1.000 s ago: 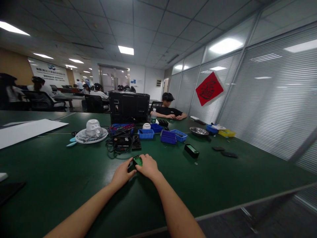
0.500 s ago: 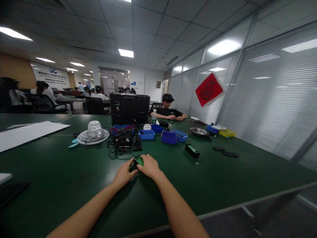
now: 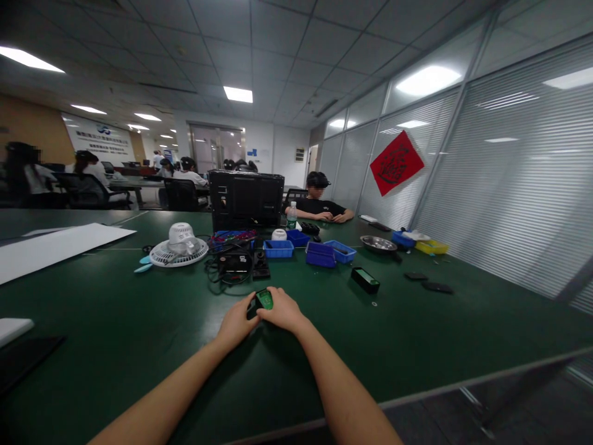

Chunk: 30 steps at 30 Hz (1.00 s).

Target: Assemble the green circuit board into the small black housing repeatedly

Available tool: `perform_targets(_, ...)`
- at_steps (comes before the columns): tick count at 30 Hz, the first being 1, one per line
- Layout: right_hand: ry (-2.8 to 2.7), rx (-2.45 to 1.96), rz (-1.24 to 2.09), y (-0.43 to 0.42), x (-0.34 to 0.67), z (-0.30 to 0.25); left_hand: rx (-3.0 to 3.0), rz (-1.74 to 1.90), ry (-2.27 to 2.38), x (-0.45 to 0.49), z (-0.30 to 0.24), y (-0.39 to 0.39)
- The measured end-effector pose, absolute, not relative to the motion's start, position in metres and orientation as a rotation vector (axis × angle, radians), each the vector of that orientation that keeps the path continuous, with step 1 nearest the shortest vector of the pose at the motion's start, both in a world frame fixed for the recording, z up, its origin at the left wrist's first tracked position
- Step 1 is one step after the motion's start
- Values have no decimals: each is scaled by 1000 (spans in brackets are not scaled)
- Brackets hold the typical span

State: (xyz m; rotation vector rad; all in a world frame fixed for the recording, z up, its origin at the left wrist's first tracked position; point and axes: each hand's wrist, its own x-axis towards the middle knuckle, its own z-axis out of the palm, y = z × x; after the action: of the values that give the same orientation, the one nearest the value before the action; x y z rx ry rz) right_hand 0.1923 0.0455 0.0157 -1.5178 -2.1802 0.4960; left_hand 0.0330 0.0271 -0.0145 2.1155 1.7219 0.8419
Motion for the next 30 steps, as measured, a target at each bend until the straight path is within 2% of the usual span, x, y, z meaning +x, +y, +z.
perform_targets(6, -2055, -1381, 710, 51, 194, 10, 2146, 790, 1679, 33, -16, 28)
perform_targets(12, -1915, -1326, 1074, 55, 197, 4, 2217, 777, 1633, 34, -21, 31)
perform_targets(24, -1458, -1178, 1428, 55, 188, -4, 1948, 1124, 1558, 35, -22, 25)
perform_targets(30, -1393, -1044, 1523, 52, 181, -8, 1887, 1099, 1671, 41, -16, 13)
